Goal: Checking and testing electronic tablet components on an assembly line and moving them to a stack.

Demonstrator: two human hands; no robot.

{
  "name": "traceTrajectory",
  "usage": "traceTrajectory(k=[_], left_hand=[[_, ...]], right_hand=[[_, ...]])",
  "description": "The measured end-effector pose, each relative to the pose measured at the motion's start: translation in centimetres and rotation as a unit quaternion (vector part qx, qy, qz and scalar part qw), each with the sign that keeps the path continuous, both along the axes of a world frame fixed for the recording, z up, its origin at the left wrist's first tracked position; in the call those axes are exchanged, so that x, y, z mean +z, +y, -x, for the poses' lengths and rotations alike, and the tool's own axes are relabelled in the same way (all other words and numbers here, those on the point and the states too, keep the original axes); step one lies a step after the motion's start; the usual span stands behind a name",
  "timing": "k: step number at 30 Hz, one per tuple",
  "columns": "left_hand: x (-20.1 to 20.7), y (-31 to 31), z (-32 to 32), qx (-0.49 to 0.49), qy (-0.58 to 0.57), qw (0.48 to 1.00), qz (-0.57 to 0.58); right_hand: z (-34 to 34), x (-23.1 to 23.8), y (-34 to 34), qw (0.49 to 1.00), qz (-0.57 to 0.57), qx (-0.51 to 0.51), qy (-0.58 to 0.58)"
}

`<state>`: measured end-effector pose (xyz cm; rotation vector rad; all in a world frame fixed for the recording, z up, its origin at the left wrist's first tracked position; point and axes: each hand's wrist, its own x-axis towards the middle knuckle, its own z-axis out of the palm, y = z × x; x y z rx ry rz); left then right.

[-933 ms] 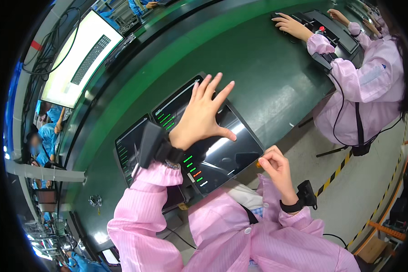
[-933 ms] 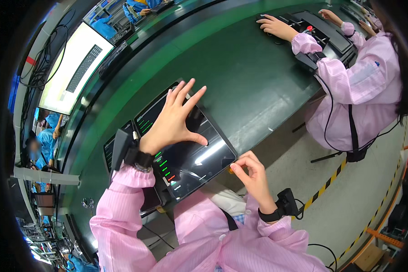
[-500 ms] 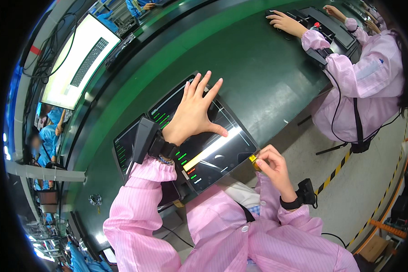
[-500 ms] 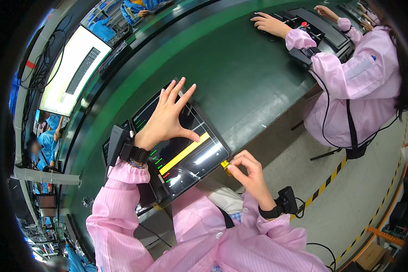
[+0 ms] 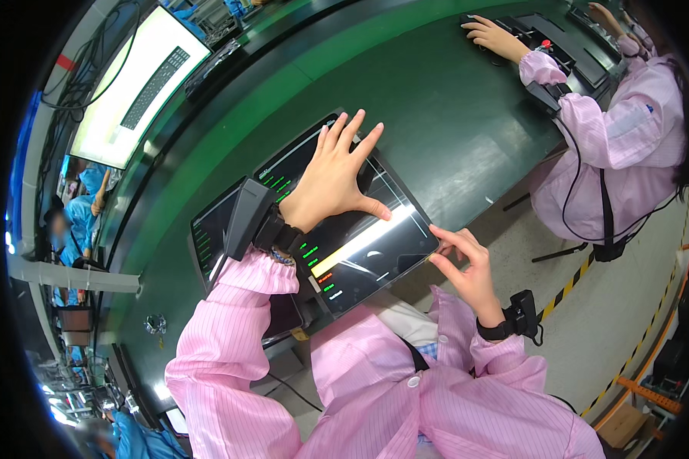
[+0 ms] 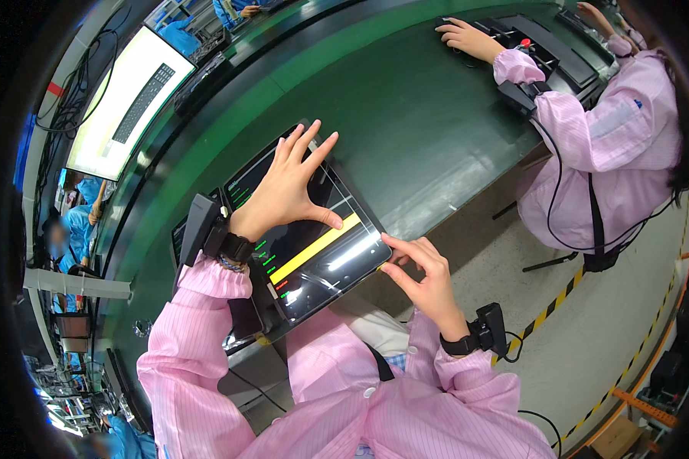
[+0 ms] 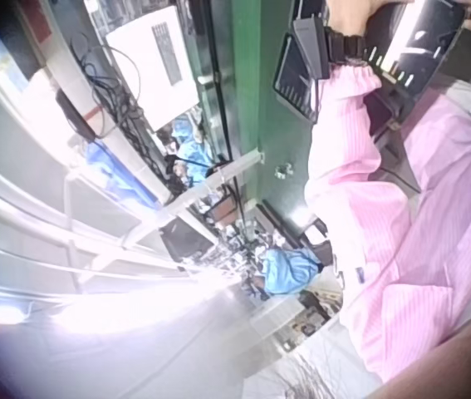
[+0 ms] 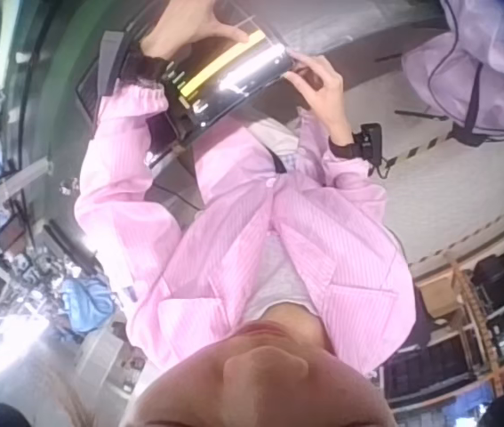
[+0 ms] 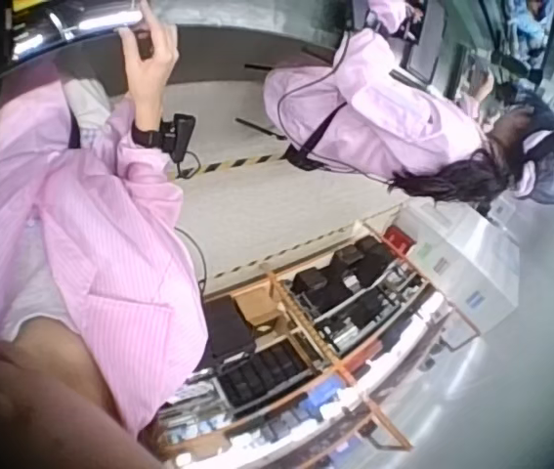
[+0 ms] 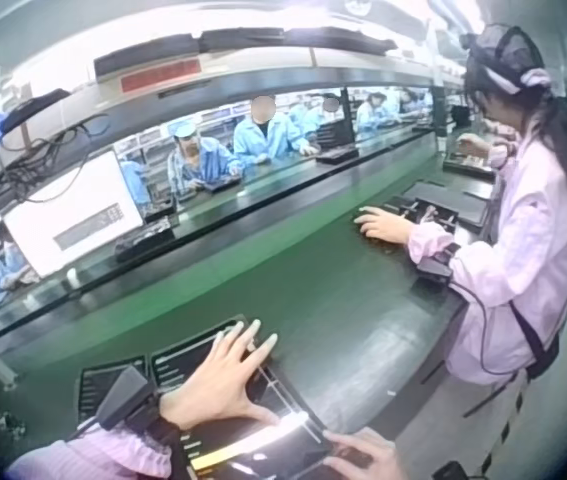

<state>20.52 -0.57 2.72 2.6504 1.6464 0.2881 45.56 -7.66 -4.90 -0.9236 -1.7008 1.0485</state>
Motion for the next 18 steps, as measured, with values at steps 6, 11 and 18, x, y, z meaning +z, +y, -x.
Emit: traceTrajectory(k=[6,11,18], left_hand=[[-0.3,-0.2,0.1,0.002,-0.011,1.000,-0.007],[-0.6,-0.1,0.5,0.001,-0.017,1.000,-0.004],[-0.8,0.1,0.2,0.000,-0.003,1.000,-0.020]], right_hand=[[0.1,-0.8,0.1,0.999,-0.032,0.001,0.003],[0.5,-1.8,0.0,0.998,-0.060,-0.031,0.006],[1.0,-2.7,-0.1,0.995,-0.075,-0.069,0.018]])
